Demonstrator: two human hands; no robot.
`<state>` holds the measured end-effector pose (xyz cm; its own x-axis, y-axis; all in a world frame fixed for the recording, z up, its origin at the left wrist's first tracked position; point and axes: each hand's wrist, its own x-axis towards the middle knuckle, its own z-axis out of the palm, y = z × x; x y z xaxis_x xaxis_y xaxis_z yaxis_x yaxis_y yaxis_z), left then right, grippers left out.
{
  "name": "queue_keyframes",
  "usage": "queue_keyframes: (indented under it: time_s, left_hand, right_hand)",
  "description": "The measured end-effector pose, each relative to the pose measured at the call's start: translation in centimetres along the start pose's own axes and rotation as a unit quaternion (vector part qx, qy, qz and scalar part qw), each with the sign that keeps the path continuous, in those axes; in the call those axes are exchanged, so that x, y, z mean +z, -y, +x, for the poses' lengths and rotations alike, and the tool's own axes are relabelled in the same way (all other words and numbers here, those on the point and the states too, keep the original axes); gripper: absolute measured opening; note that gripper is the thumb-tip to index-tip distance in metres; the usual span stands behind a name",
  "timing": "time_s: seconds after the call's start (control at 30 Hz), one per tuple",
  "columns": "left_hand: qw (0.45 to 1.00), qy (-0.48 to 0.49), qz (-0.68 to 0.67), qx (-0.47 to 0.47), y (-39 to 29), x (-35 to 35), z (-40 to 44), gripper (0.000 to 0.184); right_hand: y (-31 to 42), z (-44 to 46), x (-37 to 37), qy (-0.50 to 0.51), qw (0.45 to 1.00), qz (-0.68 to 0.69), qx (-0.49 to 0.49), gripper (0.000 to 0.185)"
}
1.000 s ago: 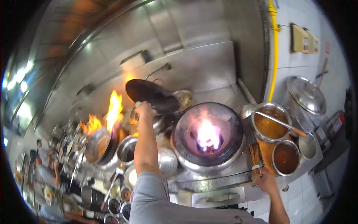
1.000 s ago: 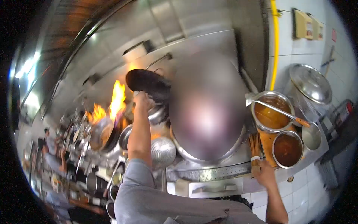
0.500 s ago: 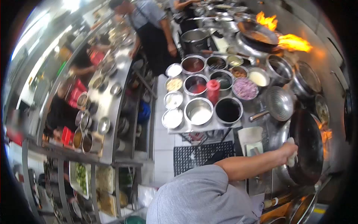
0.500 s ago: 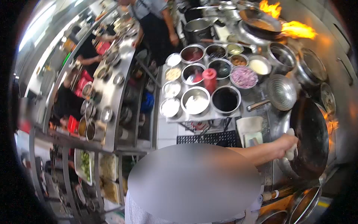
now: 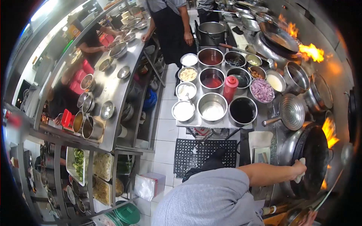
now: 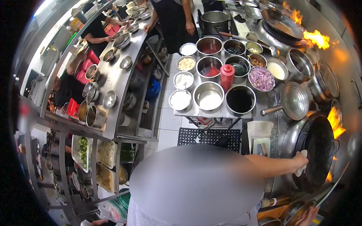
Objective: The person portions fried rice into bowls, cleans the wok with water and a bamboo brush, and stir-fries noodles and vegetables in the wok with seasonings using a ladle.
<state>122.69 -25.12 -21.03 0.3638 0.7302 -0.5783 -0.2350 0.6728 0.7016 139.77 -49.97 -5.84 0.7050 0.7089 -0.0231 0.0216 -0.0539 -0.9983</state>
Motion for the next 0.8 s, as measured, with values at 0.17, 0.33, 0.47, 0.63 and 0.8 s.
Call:
queue_keyframes:
  time_s: [0.17,0.33,0.47,0.63,0.8]
  left_hand:
    - [0.962,0.225,-0.151,-0.034,-4.7,-6.2,-2.0,0.018]
    - [0.972,0.215,0.075,-0.062,-14.4,-16.4,-0.9,0.034]
    - [0.955,0.103,0.217,0.173,-11.2,-22.9,5.0,0.045]
    - [0.87,0.003,0.434,0.234,-9.4,-26.3,7.0,0.062]
    - [0.837,-0.008,0.495,0.234,-9.0,-27.6,8.9,0.064]
  right_hand:
    - [5.2,6.8,14.6,0.031,0.999,0.01,0.022,0.058]
    - [7.4,22.3,30.8,0.084,0.995,0.013,0.049,0.056]
    - [5.4,32.7,38.6,0.109,0.976,-0.188,0.018,0.063]
    - [0.7,41.5,45.3,0.078,0.956,-0.278,0.042,0.007]
    - [3.7,44.3,46.3,0.145,0.808,0.453,0.347,0.017]
